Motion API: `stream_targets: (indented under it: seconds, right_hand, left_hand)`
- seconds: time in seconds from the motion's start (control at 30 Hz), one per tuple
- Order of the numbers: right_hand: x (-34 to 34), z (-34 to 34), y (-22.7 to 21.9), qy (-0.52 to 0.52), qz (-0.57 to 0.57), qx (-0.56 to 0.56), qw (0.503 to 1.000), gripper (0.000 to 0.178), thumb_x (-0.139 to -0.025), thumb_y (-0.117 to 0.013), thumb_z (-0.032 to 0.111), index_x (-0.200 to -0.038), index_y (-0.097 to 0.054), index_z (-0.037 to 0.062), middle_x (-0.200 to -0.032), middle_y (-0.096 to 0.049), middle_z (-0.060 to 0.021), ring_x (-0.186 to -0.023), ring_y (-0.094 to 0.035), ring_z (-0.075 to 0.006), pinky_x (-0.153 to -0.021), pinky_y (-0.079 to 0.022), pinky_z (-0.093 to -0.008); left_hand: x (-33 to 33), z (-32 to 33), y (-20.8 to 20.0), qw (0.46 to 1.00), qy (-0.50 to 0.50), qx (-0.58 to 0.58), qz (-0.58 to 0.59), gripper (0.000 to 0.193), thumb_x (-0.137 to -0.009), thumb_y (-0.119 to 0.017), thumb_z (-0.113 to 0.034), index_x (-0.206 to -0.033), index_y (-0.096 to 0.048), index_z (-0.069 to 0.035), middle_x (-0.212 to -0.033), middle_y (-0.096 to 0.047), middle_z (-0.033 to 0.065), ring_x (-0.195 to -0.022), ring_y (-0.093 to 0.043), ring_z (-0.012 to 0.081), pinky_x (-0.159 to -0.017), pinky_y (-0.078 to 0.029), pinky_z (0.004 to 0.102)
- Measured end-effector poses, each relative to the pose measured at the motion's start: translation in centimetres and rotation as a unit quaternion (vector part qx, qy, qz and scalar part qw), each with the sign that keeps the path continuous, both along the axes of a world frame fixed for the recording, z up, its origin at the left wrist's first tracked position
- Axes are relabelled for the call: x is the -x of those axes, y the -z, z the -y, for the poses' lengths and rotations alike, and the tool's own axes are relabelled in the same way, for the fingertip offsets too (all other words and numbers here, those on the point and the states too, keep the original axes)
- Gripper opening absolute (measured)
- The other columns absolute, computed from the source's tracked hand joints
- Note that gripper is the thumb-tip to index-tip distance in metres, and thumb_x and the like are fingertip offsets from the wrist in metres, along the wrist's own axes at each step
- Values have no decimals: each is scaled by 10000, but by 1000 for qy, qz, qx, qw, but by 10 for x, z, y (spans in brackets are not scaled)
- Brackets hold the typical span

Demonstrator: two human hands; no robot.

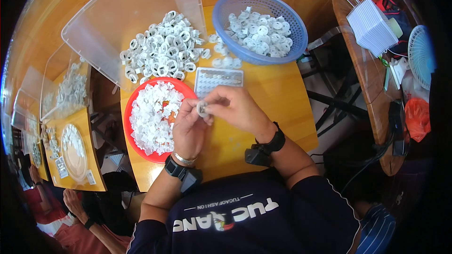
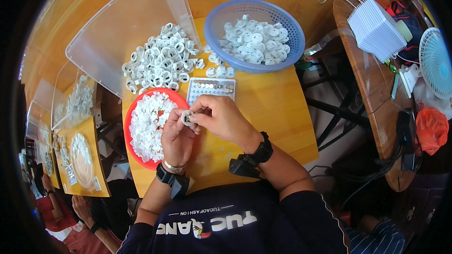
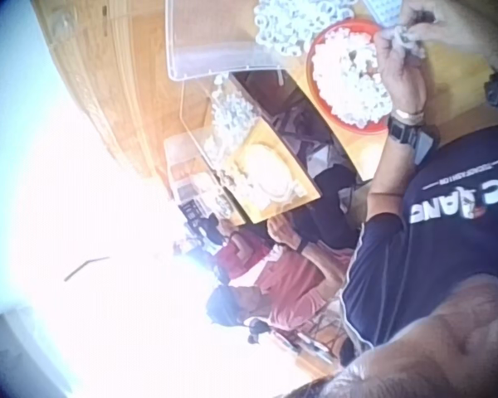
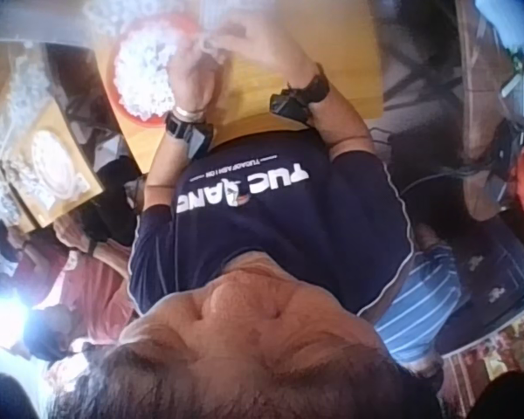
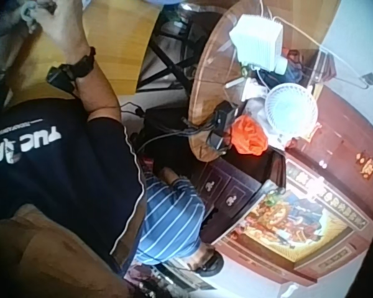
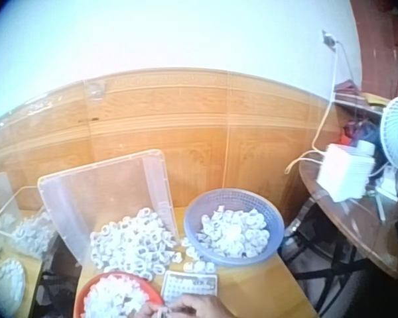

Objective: The person picks up a white plastic base and a small metal component by hand, inserts the component into the base, and places the assembled unit into a white plastic tray.

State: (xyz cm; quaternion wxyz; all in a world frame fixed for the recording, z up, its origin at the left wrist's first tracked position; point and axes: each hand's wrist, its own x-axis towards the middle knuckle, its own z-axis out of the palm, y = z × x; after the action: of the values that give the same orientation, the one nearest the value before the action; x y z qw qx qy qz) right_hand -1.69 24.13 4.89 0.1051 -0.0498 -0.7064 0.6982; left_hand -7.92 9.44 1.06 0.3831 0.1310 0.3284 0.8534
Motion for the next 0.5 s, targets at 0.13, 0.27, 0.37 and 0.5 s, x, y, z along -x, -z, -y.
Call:
stream_targets:
  seconds: [0.13,0.27,0.37,0.5]
  right_hand:
    - [1,0,7,-12,8,91,996,54,-855,-618,-8,-872,-621,-59,-744,-656,-85,-638,-615,-116,-576,-495,-260]
    - [2,-3,6,-26,18,119,992,50,-862,-613,-13,-858,-622,-62,-754,-655,-92,-648,-615,-126,-588,-503,-266]
    - [3,-3,13,-25,36,134,990,51,-865,-615,-10,-855,-617,-60,-756,-656,-95,-651,-620,-130,-595,-506,-268]
    - [5,-8,14,-49,41,207,976,75,-863,-637,26,-849,-614,-44,-756,-659,-91,-646,-624,-135,-591,-501,-260]
  left_hand:
    - [-2,-1,0,1000,-12,-2,-3,212,-935,-555,-221,-1058,-502,-57,-908,-565,34,-815,-541,130,-748,-445,284]
    - [-3,-3,1,999,-23,-6,-33,182,-946,-534,-212,-1046,-498,-63,-879,-555,34,-804,-530,128,-734,-431,279]
    - [-6,-3,-1,998,-39,26,-34,172,-953,-516,-211,-1040,-496,-64,-864,-552,39,-794,-523,130,-728,-425,278]
    - [-5,-3,-3,998,-33,24,-43,170,-958,-502,-209,-1041,-495,-61,-849,-551,42,-787,-523,135,-728,-424,277]
